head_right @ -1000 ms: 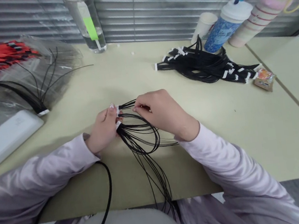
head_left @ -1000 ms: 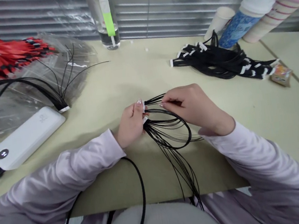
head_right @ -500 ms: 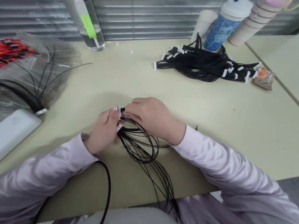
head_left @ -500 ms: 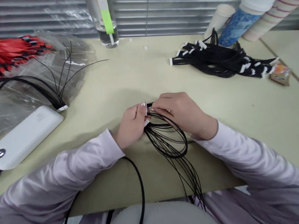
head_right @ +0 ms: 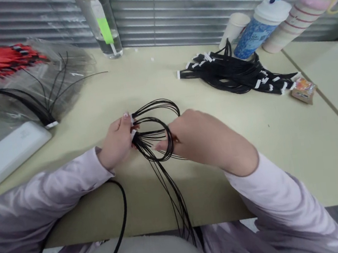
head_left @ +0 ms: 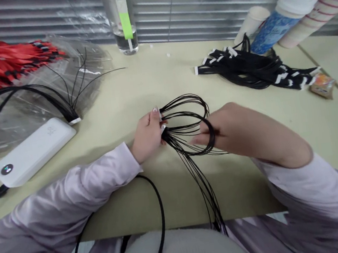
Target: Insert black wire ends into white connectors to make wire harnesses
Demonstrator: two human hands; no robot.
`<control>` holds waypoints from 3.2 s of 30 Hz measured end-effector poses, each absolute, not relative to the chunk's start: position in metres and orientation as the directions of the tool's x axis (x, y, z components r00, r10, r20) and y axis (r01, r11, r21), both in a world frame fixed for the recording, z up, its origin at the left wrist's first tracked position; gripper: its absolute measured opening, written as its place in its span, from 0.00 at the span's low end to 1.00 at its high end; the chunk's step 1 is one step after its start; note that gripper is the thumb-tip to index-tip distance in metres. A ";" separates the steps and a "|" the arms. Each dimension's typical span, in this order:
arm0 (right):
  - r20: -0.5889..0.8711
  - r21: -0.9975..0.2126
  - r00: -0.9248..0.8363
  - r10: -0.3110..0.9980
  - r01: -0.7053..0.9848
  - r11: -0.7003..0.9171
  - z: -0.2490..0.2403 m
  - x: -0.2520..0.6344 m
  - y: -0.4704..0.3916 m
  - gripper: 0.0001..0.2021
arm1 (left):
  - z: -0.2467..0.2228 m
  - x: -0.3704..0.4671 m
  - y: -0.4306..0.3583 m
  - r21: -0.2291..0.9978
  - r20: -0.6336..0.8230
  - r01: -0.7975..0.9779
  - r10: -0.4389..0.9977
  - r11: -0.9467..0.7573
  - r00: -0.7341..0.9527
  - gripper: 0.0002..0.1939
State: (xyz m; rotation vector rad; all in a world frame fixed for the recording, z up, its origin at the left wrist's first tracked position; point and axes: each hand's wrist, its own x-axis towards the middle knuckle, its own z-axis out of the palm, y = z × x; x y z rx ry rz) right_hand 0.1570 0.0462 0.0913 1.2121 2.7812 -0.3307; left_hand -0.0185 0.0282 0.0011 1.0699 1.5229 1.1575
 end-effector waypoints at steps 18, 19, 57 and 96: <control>-0.078 -0.496 -0.797 0.599 0.552 0.670 0.057 0.138 0.045 0.11 | 0.005 -0.018 0.026 0.965 -0.153 0.180 0.969 0.189 -0.193 0.20; -0.091 -0.505 -0.803 0.590 0.548 0.667 0.055 0.138 0.046 0.12 | 0.005 -0.018 0.026 0.965 -0.157 0.180 0.969 0.192 -0.191 0.20; 0.012 -0.018 -0.793 0.609 0.609 0.793 0.056 0.136 0.036 0.09 | 0.005 -0.019 0.026 0.965 -0.130 0.205 0.979 0.161 -0.155 0.22; 0.083 -0.531 -0.578 0.812 0.663 0.527 0.042 0.128 0.068 0.11 | 0.000 -0.017 0.019 0.919 0.016 0.395 0.999 -0.001 -0.036 0.22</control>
